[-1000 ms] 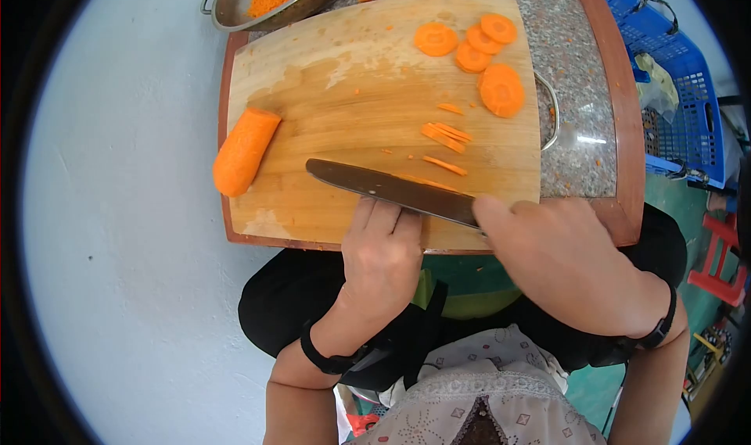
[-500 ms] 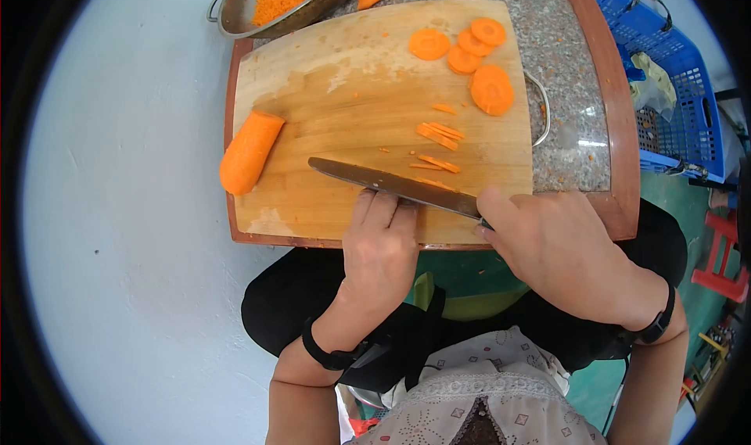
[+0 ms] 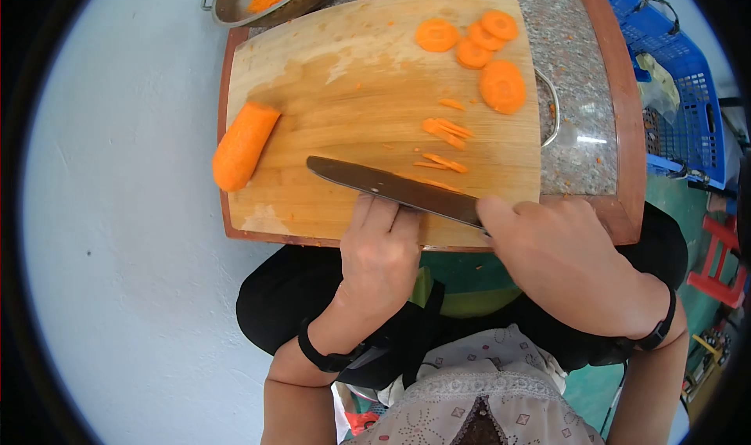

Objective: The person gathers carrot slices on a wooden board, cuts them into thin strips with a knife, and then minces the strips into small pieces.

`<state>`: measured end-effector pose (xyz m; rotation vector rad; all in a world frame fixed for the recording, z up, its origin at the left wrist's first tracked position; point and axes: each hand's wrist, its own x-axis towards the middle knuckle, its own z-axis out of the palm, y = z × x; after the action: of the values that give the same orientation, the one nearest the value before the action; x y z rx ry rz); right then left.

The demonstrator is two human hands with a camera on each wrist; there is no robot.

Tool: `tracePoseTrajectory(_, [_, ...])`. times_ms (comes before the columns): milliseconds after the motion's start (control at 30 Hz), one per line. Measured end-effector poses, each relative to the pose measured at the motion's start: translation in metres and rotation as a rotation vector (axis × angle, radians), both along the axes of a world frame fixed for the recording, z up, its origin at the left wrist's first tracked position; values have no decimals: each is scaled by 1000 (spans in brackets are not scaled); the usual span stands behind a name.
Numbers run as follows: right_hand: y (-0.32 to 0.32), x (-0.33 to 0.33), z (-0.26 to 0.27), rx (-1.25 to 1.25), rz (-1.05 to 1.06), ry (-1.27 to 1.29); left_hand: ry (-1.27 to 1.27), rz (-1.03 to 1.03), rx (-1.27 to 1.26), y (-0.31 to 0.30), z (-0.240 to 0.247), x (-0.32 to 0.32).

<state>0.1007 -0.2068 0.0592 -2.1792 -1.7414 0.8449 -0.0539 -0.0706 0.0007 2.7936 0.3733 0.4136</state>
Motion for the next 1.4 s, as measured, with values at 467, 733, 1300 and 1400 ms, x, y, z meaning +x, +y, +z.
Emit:
tracePoseTrajectory(467, [0,32,-10,234,-353,37,-257,62,-39,5,-18,28])
tracePoseTrajectory(733, [-8,39,-19,328,-403,109,-420,204,-611,17,-28,55])
tracePoseTrajectory(1300, [-11,58,-4,-16,-621,1495,-322,-380,-2520,62,-6,70])
tracePoseTrajectory(1400, [-8,60,-9,-28,-658,1484,-303,-349,-2527,66,-17,69])
